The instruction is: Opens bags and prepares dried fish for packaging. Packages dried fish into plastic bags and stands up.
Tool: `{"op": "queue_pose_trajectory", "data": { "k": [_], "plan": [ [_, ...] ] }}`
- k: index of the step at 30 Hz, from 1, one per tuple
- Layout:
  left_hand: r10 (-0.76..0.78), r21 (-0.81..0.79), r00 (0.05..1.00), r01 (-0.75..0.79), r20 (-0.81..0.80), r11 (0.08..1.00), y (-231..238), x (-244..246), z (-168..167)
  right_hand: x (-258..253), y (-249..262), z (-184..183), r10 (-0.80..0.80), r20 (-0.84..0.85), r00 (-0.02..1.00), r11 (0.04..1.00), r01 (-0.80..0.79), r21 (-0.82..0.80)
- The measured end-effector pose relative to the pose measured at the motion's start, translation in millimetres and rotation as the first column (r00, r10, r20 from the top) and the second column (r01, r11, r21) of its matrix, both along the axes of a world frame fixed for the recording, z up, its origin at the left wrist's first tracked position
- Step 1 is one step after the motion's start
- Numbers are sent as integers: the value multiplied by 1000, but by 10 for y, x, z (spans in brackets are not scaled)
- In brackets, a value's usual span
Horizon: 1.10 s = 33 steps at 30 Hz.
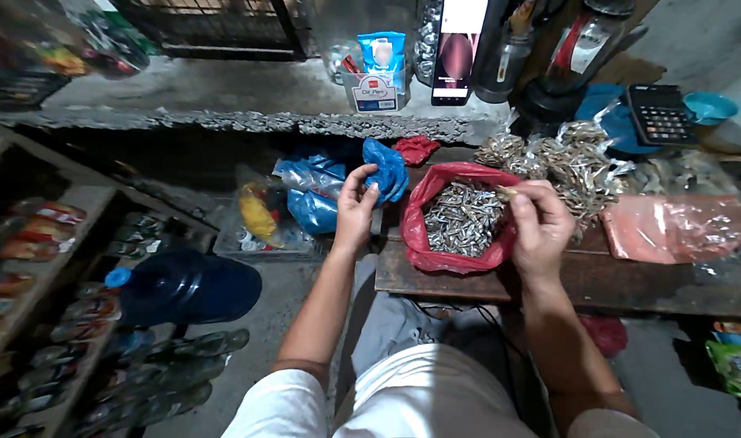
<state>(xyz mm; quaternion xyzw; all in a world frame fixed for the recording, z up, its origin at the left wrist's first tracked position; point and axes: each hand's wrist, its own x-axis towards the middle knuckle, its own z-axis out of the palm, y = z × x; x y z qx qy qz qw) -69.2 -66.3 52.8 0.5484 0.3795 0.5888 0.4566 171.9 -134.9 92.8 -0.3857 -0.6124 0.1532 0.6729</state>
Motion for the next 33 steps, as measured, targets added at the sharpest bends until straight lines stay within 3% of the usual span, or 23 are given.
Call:
{"op": "queue_pose_trajectory", "data": {
  "k": [5, 11, 17, 23, 29, 33],
  "plan": [
    [-49, 241, 999, 53, -24, 969, -156, 96, -5, -418, 145, 177, 7, 122, 992, 996, 4, -92],
    [-84, 316, 995, 96, -52, 944, -340, 159, -10, -691, 267, 86, -39, 259, 965, 998, 48, -31],
    [-147, 178, 986, 132, 76, 975, -410, 173, 16, -693, 227, 55, 21, 333, 943, 991, 23, -128],
    [-204, 28, 959, 202, 198, 979, -414, 169, 1, -662, 200, 92, 80, 293, 953, 977, -17, -212],
    [-199, 9, 952, 202, 232, 979, -443, 201, 31, -680, 186, 74, 98, 289, 952, 981, -44, -188],
    [-188, -8, 952, 196, 242, 981, -437, 225, 55, -669, 163, 93, 113, 431, 895, 982, -34, -186]
  ]
}}
